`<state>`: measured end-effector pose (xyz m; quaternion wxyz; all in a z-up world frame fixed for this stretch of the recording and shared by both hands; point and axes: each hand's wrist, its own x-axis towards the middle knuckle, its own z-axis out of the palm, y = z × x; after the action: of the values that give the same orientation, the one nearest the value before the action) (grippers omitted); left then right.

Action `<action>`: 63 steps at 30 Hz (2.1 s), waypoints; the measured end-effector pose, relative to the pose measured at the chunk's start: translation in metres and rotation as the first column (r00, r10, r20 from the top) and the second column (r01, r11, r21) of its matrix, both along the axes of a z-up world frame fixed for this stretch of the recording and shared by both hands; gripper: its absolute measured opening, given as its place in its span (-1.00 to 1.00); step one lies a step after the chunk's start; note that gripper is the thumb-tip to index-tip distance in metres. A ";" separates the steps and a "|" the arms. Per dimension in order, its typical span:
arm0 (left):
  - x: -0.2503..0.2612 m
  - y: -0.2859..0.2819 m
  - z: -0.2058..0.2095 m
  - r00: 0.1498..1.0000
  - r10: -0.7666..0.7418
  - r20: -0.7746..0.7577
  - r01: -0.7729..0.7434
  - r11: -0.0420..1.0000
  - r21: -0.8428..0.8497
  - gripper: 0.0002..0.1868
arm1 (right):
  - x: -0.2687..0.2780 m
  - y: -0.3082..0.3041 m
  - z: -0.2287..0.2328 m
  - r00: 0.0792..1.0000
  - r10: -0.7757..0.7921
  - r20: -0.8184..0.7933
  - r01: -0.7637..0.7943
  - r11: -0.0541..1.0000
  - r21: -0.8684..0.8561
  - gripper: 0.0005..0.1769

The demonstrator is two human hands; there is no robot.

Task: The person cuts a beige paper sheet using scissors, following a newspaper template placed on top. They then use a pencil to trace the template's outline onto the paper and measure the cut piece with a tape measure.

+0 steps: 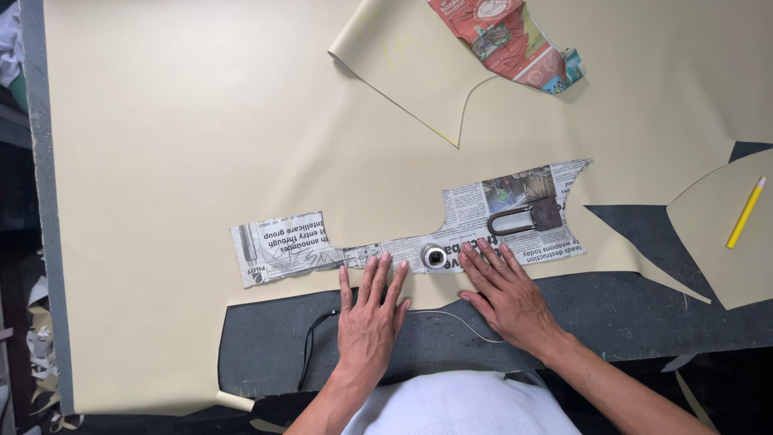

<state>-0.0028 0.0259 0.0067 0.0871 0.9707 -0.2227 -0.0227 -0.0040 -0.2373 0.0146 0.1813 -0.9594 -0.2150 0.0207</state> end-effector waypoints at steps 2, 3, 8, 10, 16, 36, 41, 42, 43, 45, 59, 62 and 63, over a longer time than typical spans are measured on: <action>-0.001 -0.001 -0.001 0.999 0.012 -0.034 -0.011 1.000 0.009 -0.33 | -0.001 -0.001 0.000 1.000 0.001 0.000 -0.001 1.000 0.002 -0.22; -0.001 0.000 0.000 0.999 0.010 -0.031 -0.010 1.000 0.020 -0.33 | -0.001 -0.002 0.001 1.000 0.001 0.003 -0.001 1.000 -0.004 -0.22; 0.000 0.000 0.003 0.999 0.013 -0.036 -0.013 1.000 0.011 -0.35 | 0.000 -0.001 0.004 1.000 0.001 0.002 -0.001 1.000 0.000 -0.25; 0.000 0.000 0.005 0.999 0.026 -0.029 -0.026 1.000 -0.013 -0.37 | 0.001 -0.001 0.005 1.000 0.004 0.007 -0.004 1.000 0.021 -0.26; 0.001 0.000 0.010 0.996 0.072 -0.048 -0.078 0.987 -0.140 -0.43 | 0.002 -0.001 0.010 0.995 -0.084 -0.053 0.093 0.977 0.190 -0.38; 0.038 -0.020 0.023 0.783 0.622 -0.024 -0.600 0.744 -0.295 -0.75 | -0.019 -0.156 0.050 0.906 -0.423 -0.006 0.411 0.877 0.250 -0.63; 0.039 -0.025 0.022 0.738 0.671 0.078 -0.625 0.722 -0.297 -0.48 | -0.048 -0.238 0.034 0.876 -0.461 0.139 0.455 0.887 0.074 -0.76; 0.038 -0.025 0.021 0.723 0.684 0.097 -0.637 0.714 -0.290 -0.44 | -0.052 -0.251 0.027 0.875 -0.462 0.145 0.455 0.887 0.081 -0.76; 0.039 -0.025 0.020 0.711 0.694 0.114 -0.645 0.709 -0.285 -0.41 | -0.054 -0.263 0.019 0.876 -0.459 0.149 0.451 0.888 0.084 -0.76; 0.038 -0.023 0.016 0.693 0.714 0.096 -0.670 0.687 -0.282 -0.36 | -0.057 -0.282 0.009 0.881 -0.448 0.154 0.439 0.894 0.088 -0.75; 0.038 0.011 -0.014 0.692 0.719 -0.060 -0.700 0.650 -0.295 -0.65 | -0.031 -0.316 0.015 0.921 -0.366 0.133 0.368 0.930 0.009 -0.75; 0.041 0.020 -0.009 0.711 0.698 -0.089 -0.685 0.658 -0.312 -0.62 | -0.036 -0.327 -0.010 0.920 -0.372 0.124 0.368 0.928 0.051 -0.74; 0.042 0.023 -0.006 0.703 0.706 -0.082 -0.694 0.657 -0.293 -0.58 | -0.038 -0.334 -0.021 0.922 -0.365 0.128 0.361 0.931 0.052 -0.72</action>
<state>0.0393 0.0485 0.0005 0.2320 0.9562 0.1656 0.0659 -0.0417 -0.5714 -0.0062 0.1802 -0.9792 -0.0459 -0.0815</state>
